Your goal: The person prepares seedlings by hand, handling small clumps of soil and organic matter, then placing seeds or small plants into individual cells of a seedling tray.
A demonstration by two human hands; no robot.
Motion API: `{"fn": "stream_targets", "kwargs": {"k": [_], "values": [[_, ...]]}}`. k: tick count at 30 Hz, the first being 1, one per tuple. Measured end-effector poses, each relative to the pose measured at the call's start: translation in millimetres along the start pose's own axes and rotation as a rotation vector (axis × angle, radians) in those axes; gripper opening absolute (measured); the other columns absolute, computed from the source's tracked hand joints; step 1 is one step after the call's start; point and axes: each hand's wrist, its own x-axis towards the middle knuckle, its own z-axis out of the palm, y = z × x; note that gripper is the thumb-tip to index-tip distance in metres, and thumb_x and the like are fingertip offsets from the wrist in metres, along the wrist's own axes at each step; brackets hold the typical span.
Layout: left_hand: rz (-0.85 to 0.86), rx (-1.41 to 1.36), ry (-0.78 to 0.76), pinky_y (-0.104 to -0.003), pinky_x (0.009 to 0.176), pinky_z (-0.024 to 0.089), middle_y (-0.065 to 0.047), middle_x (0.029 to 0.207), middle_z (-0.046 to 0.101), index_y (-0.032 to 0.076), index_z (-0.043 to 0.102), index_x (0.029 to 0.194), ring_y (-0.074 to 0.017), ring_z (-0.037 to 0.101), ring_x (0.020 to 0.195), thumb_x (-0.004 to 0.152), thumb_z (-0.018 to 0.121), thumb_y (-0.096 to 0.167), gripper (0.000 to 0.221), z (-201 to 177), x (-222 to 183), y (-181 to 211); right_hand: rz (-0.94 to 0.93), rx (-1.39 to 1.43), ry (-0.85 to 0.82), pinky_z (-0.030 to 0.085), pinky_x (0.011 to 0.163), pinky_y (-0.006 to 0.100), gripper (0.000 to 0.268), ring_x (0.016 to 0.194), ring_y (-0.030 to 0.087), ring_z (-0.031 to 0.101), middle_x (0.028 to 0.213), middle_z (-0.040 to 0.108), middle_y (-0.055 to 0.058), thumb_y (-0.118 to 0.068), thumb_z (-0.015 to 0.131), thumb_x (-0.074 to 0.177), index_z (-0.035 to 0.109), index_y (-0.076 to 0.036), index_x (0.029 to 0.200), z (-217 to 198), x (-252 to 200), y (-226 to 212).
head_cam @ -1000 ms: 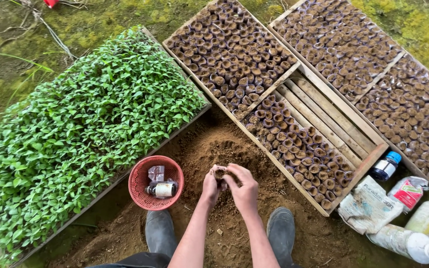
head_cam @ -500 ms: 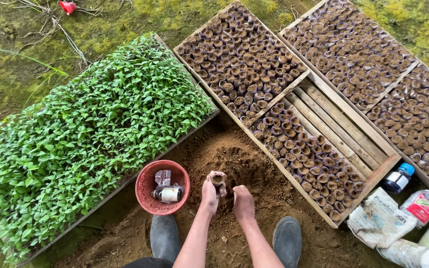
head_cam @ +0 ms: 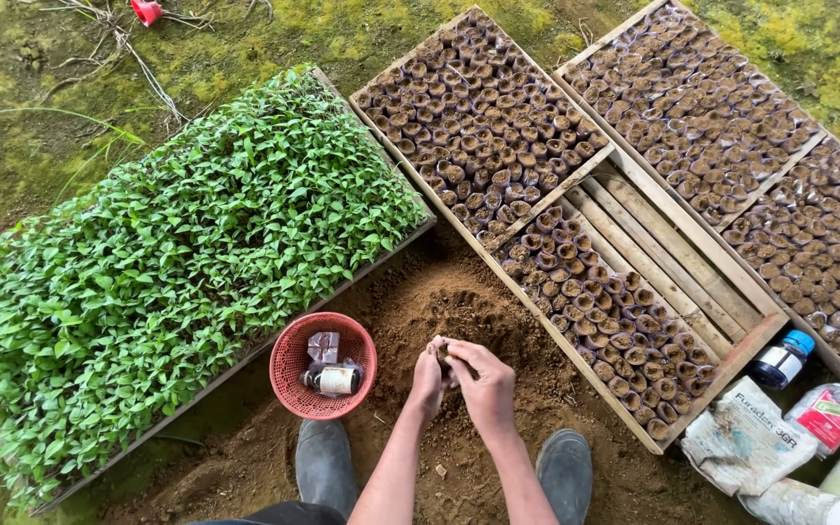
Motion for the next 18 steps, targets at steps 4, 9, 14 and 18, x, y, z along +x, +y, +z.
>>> {"fn": "stream_targets", "kwargs": {"k": [4, 9, 14, 18], "values": [[0.0, -0.066, -0.054, -0.032, 0.084, 0.053, -0.016, 0.117, 0.068, 0.008, 0.065, 0.113, -0.0232, 0.063, 0.102, 0.104, 0.03, 0.019, 0.039, 1.5, -5.0, 6.3, -0.123, -0.224, 0.015, 0.06, 0.1, 0.032, 0.029, 0.107, 0.024, 0.068, 0.112, 0.074, 0.015, -0.001, 0.08, 0.081, 0.074, -0.001, 0.109, 6.3, -8.0, 17.0], [0.029, -0.154, -0.06, -0.029, 0.063, 0.047, -0.011, 0.098, 0.066, 0.006, 0.068, 0.105, -0.0175, 0.054, 0.076, 0.1, 0.039, 0.014, 0.031, -2.3, 0.3, -0.9, -0.265, -0.529, -0.011, 0.044, 0.114, 0.05, 0.046, 0.137, 0.034, 0.048, 0.151, 0.051, 0.018, -0.043, 0.063, 0.095, 0.066, -0.013, 0.129, 11.0, -28.3, 45.1], [0.064, -0.152, -0.101, -0.03, 0.076, 0.05, -0.009, 0.099, 0.068, 0.007, 0.07, 0.097, -0.0184, 0.058, 0.086, 0.093, 0.048, 0.014, 0.024, 1.1, 2.7, 1.1, -0.29, -0.548, -0.046, 0.036, 0.117, 0.055, 0.054, 0.143, 0.038, 0.043, 0.154, 0.046, 0.021, -0.049, 0.048, 0.102, 0.059, -0.011, 0.138, 8.1, -32.3, 43.0], [0.059, -0.137, -0.136, -0.033, 0.087, 0.052, -0.012, 0.107, 0.072, 0.006, 0.072, 0.1, -0.0224, 0.064, 0.096, 0.096, 0.048, 0.019, 0.028, 4.0, -11.2, 13.8, -0.315, -0.542, -0.048, 0.034, 0.118, 0.059, 0.05, 0.143, 0.041, 0.043, 0.155, 0.044, 0.022, -0.047, 0.044, 0.103, 0.061, -0.012, 0.135, 6.4, -30.5, 35.0]]}}
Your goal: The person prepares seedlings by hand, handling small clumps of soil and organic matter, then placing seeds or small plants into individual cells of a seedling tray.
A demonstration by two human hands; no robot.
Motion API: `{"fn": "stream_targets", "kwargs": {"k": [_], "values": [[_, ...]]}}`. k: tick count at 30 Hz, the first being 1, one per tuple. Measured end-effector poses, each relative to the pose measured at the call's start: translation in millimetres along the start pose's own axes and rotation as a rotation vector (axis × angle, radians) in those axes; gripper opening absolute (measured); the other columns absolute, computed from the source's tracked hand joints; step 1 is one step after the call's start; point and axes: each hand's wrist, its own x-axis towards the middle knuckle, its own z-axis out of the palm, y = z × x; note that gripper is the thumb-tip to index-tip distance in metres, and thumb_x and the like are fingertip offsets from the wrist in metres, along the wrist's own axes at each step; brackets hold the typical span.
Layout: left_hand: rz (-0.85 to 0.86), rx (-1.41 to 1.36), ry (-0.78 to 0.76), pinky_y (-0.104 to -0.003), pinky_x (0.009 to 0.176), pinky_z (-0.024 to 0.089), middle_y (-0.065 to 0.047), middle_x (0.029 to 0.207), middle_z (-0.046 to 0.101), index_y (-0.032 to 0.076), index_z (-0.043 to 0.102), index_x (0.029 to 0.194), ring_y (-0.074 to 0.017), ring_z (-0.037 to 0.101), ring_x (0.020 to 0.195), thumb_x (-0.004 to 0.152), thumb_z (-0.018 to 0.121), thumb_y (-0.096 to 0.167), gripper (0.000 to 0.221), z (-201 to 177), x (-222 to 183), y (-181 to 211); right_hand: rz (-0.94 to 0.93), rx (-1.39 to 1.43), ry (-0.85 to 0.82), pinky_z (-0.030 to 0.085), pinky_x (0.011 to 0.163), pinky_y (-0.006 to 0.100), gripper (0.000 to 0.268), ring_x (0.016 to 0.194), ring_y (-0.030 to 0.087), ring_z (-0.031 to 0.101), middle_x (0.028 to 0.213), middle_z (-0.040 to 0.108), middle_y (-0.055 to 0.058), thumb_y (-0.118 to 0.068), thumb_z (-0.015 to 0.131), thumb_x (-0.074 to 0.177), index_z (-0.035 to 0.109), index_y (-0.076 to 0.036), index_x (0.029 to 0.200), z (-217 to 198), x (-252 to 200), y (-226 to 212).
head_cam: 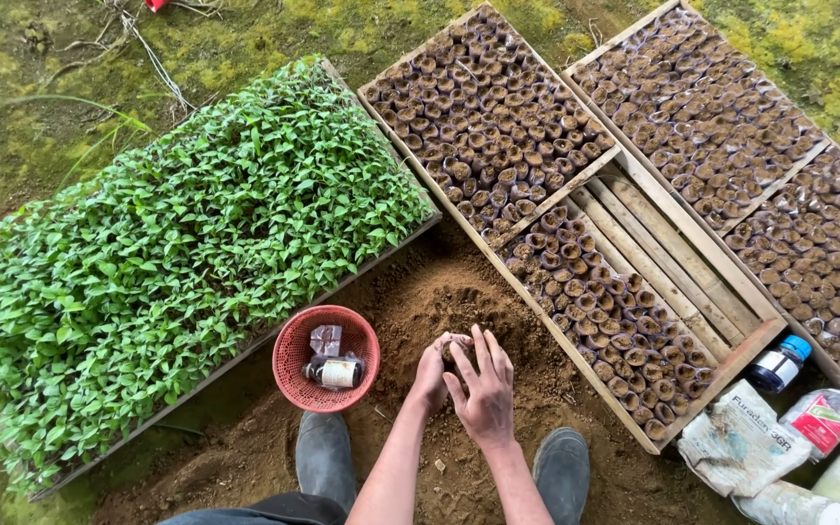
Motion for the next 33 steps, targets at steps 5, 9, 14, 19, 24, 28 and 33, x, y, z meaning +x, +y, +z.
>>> {"fn": "stream_targets", "kwargs": {"k": [5, 9, 14, 19, 24, 28, 33], "values": [[0.038, 0.041, 0.04, -0.031, 0.089, 0.049, -0.008, 0.107, 0.069, 0.009, 0.069, 0.095, -0.0203, 0.06, 0.099, 0.092, 0.049, 0.016, 0.022, -9.5, 11.0, -12.8, 0.002, 0.004, -0.054, 0.029, 0.119, 0.057, 0.053, 0.143, 0.04, 0.042, 0.154, 0.044, 0.021, -0.052, 0.036, 0.104, 0.065, -0.018, 0.132, 6.9, -3.2, 3.9], [0.075, 0.066, 0.019, -0.03, 0.079, 0.047, -0.006, 0.093, 0.065, 0.013, 0.065, 0.088, -0.017, 0.055, 0.087, 0.098, 0.043, 0.021, 0.026, -16.7, 23.3, -25.5, 0.0, 0.008, -0.028, 0.03, 0.119, 0.053, 0.055, 0.143, 0.037, 0.043, 0.153, 0.047, 0.021, -0.051, 0.035, 0.105, 0.063, -0.014, 0.133, 3.6, -3.1, 2.4], [0.106, 0.109, 0.041, -0.03, 0.08, 0.047, -0.005, 0.09, 0.065, 0.012, 0.064, 0.089, -0.0163, 0.056, 0.084, 0.1, 0.039, 0.021, 0.029, -19.1, 23.4, -28.4, 0.014, 0.007, -0.01, 0.033, 0.119, 0.054, 0.05, 0.142, 0.037, 0.045, 0.151, 0.05, 0.02, -0.046, 0.037, 0.105, 0.063, -0.013, 0.134, 5.1, -5.2, 4.1], [0.048, 0.077, 0.07, -0.033, 0.081, 0.052, -0.009, 0.094, 0.069, 0.01, 0.068, 0.092, -0.0199, 0.062, 0.086, 0.106, 0.04, 0.032, 0.039, -15.2, 17.1, -19.3, 0.001, 0.001, 0.019, 0.035, 0.117, 0.053, 0.053, 0.14, 0.036, 0.047, 0.15, 0.051, 0.021, -0.047, 0.038, 0.105, 0.064, -0.01, 0.131, 9.0, -6.1, 5.8], [0.065, 0.065, 0.063, -0.032, 0.082, 0.05, -0.006, 0.095, 0.072, 0.01, 0.07, 0.089, -0.0175, 0.062, 0.086, 0.103, 0.046, 0.032, 0.036, -14.2, 17.0, -17.6, -0.038, 0.019, -0.007, 0.034, 0.117, 0.056, 0.052, 0.14, 0.039, 0.046, 0.151, 0.05, 0.022, -0.051, 0.036, 0.105, 0.065, -0.018, 0.131, 5.6, -1.4, -0.6], [0.097, 0.171, 0.028, -0.031, 0.073, 0.043, -0.003, 0.085, 0.058, 0.012, 0.065, 0.087, -0.0161, 0.048, 0.079, 0.096, 0.047, 0.022, 0.023, -13.6, 12.7, -15.2, -0.012, -0.015, -0.007, 0.034, 0.118, 0.056, 0.055, 0.14, 0.039, 0.045, 0.152, 0.048, 0.022, -0.052, 0.033, 0.105, 0.066, -0.016, 0.129, 5.3, 1.1, -0.8], [0.082, 0.109, 0.031, -0.031, 0.072, 0.044, -0.005, 0.088, 0.064, 0.011, 0.064, 0.087, -0.0158, 0.052, 0.078, 0.099, 0.045, 0.019, 0.024, -12.7, 12.9, -16.3, 0.032, -0.051, 0.036, 0.034, 0.118, 0.055, 0.055, 0.14, 0.038, 0.048, 0.148, 0.052, 0.021, -0.049, 0.033, 0.106, 0.067, -0.011, 0.126, 9.1, -2.2, 1.7]]}}
